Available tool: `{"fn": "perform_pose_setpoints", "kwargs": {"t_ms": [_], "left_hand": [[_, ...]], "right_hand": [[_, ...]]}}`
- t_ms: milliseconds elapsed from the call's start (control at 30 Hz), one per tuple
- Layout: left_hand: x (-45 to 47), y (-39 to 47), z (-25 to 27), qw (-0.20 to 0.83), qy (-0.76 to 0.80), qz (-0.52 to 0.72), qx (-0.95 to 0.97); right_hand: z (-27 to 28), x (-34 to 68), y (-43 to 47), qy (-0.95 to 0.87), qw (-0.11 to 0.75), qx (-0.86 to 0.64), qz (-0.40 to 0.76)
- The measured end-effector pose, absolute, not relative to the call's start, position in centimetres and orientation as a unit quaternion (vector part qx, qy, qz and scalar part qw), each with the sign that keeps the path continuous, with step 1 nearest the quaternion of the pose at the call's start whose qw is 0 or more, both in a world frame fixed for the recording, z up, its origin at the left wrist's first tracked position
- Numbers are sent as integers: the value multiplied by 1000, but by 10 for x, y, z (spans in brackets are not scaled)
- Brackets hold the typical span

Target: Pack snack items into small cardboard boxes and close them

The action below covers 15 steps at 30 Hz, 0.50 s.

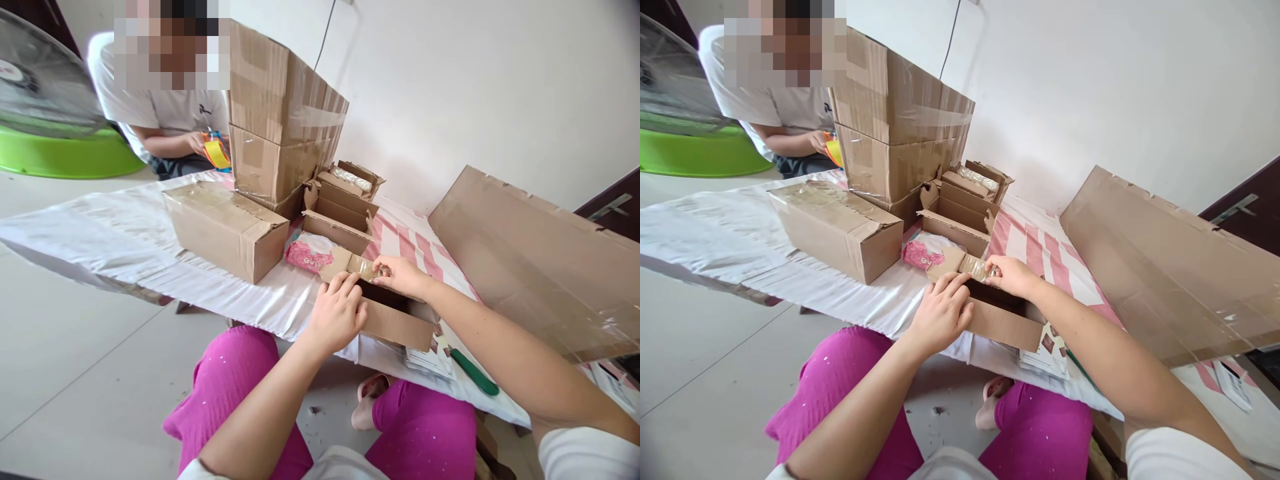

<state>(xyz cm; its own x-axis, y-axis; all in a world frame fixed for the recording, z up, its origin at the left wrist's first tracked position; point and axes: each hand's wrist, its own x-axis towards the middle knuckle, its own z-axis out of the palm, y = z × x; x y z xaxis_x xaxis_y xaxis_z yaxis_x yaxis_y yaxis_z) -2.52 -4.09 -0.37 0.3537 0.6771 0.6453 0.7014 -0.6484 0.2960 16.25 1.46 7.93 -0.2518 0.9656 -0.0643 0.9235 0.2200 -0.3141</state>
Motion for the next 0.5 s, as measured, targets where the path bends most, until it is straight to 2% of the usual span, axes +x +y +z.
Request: {"fn": "perform_pose_setpoints", "kwargs": {"t_ms": [500], "left_hand": [[-26, -42, -3, 18, -416, -389, -822]], "right_hand": [[78, 171, 16, -828, 56, -550, 95]]}}
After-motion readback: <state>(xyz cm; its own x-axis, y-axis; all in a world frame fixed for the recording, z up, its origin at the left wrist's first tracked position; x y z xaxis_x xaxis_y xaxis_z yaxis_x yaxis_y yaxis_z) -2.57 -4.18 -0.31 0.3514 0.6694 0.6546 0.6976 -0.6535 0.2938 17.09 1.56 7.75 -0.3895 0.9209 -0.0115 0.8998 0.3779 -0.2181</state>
